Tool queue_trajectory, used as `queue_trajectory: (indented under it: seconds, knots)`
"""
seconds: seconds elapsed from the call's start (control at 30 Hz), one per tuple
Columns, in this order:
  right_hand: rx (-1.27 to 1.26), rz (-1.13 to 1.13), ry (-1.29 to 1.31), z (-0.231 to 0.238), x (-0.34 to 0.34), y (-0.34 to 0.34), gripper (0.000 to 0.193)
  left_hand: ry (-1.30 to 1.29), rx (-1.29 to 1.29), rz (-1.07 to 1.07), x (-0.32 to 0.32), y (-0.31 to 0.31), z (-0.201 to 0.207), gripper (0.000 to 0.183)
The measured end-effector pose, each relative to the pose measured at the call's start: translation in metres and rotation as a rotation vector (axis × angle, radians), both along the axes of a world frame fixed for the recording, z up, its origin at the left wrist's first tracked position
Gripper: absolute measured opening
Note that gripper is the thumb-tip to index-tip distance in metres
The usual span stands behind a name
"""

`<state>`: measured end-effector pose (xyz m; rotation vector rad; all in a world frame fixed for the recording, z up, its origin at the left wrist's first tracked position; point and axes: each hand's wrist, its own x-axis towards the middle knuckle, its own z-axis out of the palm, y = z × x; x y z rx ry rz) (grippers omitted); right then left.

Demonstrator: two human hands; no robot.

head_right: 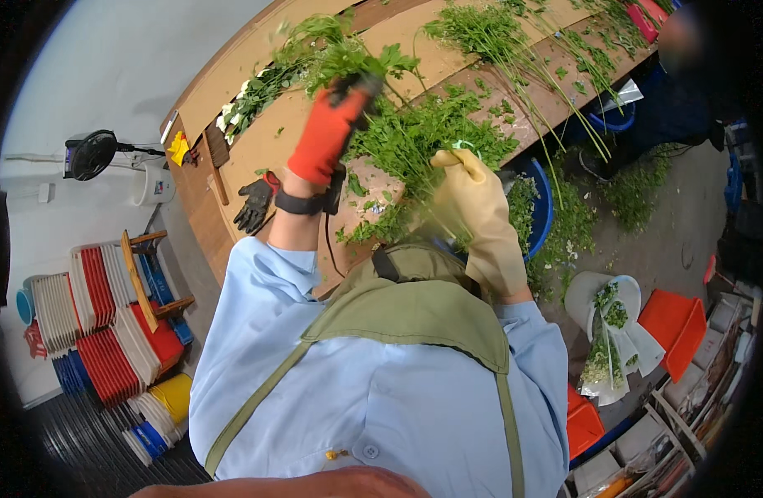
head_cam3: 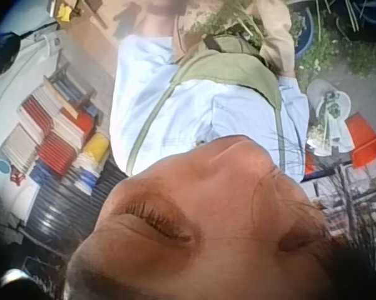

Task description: Clean floral trimmings and leaves from a design station using a brush.

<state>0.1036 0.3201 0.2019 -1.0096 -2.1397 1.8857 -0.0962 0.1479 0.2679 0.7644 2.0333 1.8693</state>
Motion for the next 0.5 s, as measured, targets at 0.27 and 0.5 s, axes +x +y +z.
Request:
queue_trajectory:
  seconds: [0.27, 0.5]
  knots:
    - [0.027, -0.015, -0.026, -0.017, 0.015, 0.003, 0.035, 0.593, -0.554, 0.025, 0.031, 0.021, -0.073, 0.041]
    - [-0.315, 0.171, 0.038, -0.006, 0.042, 0.042, 0.043, -0.181, -0.270, -0.235, -0.022, -0.006, -0.061, 0.039]
